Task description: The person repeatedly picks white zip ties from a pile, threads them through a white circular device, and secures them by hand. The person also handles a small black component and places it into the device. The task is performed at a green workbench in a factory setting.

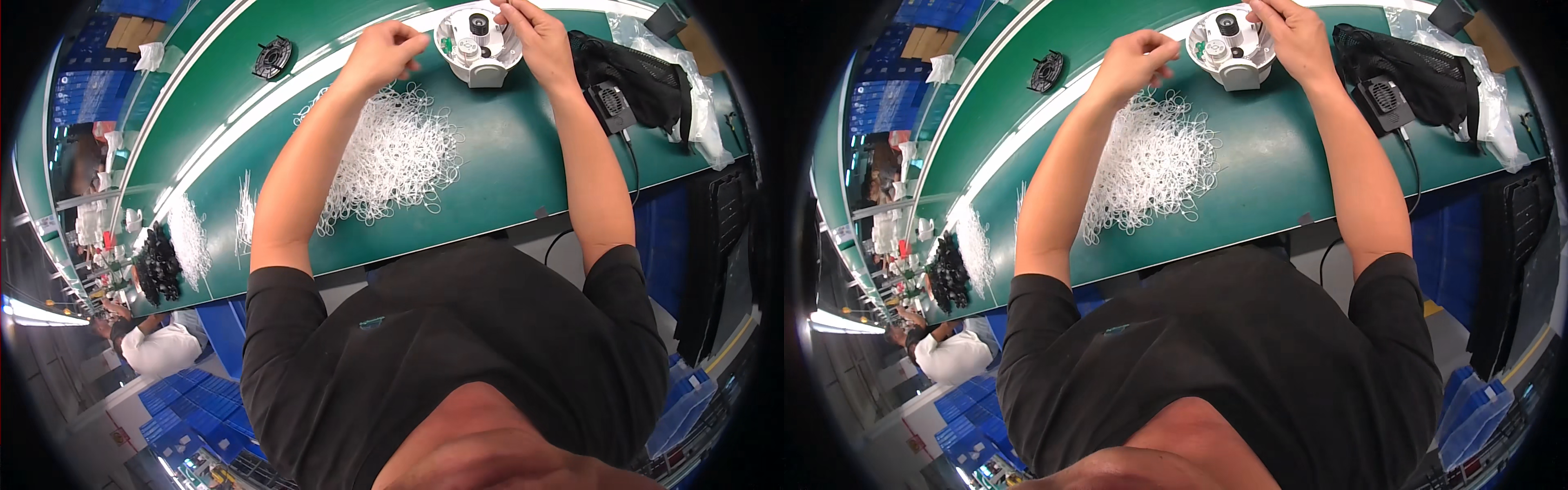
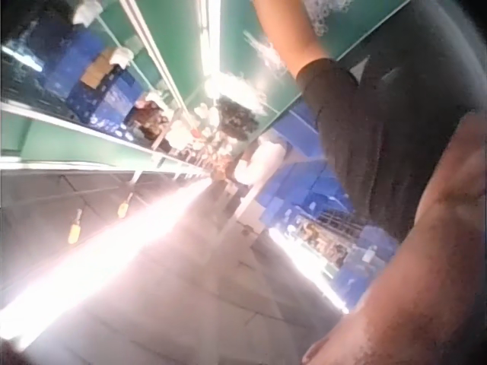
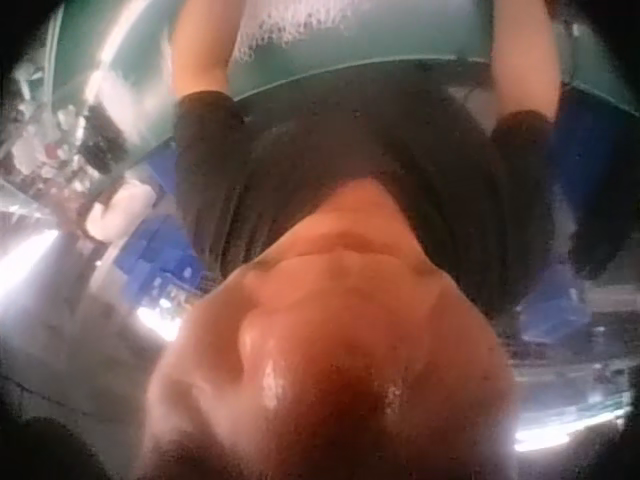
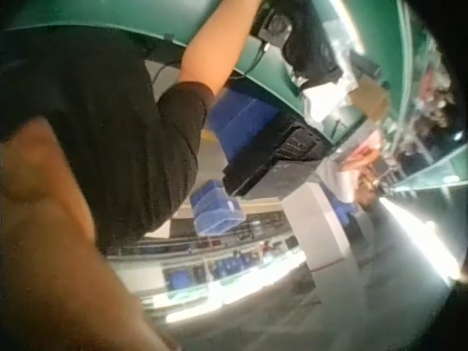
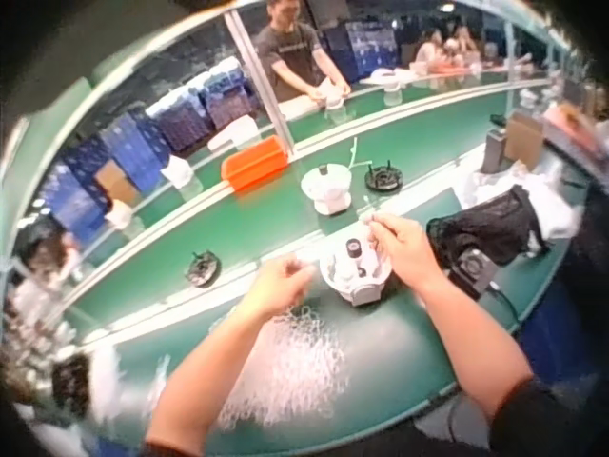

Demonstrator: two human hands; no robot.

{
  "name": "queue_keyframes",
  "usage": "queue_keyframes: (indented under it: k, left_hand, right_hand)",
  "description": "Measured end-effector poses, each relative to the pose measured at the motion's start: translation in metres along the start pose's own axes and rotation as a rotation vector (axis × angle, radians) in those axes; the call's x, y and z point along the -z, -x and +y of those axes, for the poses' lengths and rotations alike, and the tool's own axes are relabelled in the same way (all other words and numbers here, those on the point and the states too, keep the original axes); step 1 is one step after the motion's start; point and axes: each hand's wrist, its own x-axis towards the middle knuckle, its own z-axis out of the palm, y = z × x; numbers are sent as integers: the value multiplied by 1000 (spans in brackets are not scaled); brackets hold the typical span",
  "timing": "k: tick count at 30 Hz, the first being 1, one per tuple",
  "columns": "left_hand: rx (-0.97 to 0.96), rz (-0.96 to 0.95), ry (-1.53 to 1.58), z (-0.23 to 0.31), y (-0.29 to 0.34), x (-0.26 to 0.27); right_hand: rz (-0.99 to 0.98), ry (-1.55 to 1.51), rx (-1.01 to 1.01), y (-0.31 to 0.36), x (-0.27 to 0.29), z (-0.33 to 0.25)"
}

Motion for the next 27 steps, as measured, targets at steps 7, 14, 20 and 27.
queue_keyframes:
  k: [7, 14, 20, 27]
  left_hand:
    - [-4, 20, -781, -17, 17, 18]
    - [122, -29, -895, -17, 13, 6]
    - [85, -45, -825, -23, 9, 1]
    - [-141, 11, -821, -31, 16, -2]
  right_hand:
    - [42, 100, 1, 3, -3, -5]
    - [39, 80, 8, 6, -2, -10]
    - [59, 164, 58, 8, -2, -17]
    - [76, 216, 139, 8, -3, -9]
